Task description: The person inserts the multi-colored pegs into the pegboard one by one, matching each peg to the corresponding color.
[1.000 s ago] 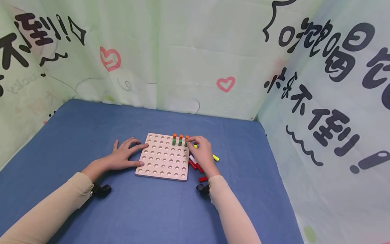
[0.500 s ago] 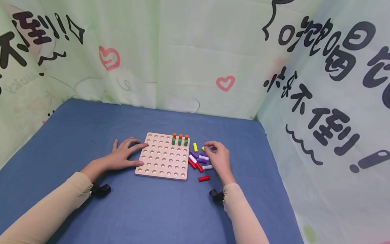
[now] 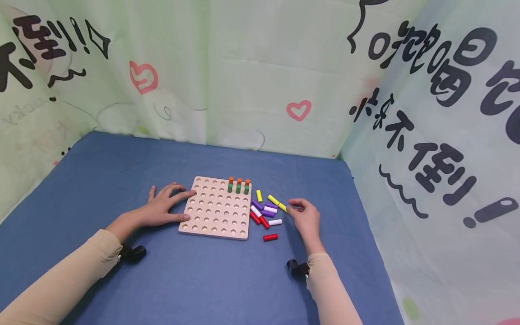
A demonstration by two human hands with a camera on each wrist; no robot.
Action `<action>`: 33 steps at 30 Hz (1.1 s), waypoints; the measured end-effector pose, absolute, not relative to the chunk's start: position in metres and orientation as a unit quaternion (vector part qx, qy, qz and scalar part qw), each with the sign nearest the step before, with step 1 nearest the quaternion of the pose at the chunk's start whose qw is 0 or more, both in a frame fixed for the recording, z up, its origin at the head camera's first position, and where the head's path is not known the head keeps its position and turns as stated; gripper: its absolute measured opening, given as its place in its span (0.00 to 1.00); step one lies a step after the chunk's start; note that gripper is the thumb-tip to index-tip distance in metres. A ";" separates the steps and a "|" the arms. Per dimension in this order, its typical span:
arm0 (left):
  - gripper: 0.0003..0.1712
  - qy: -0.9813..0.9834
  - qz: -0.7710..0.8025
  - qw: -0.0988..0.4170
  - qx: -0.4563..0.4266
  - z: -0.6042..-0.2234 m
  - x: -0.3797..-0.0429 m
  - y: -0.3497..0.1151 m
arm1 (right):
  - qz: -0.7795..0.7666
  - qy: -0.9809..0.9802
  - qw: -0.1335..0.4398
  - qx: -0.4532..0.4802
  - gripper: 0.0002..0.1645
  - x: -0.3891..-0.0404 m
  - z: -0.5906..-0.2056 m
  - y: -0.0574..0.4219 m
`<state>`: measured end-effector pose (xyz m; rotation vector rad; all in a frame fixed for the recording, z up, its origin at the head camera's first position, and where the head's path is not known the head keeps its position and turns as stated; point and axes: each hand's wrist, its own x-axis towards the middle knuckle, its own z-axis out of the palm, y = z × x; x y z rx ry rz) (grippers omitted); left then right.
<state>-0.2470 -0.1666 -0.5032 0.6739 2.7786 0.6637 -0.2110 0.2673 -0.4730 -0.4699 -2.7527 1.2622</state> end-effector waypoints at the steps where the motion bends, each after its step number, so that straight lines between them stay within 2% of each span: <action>1: 0.50 0.942 0.225 0.103 0.229 -0.504 -0.247 -0.167 | 0.409 -0.899 0.032 -0.153 0.17 -0.211 -0.474 0.268; 8: 0.49 0.942 0.228 0.102 0.225 -0.501 -0.247 -0.167 | 0.412 -0.899 0.007 -0.151 0.19 -0.212 -0.481 0.271; 27: 0.50 0.941 0.226 0.103 0.229 -0.506 -0.248 -0.166 | 0.395 -0.900 0.011 -0.181 0.16 -0.215 -0.483 0.269; 33: 0.50 0.942 0.226 0.103 0.227 -0.504 -0.247 -0.167 | 0.423 -0.884 0.031 -0.194 0.15 -0.215 -0.482 0.267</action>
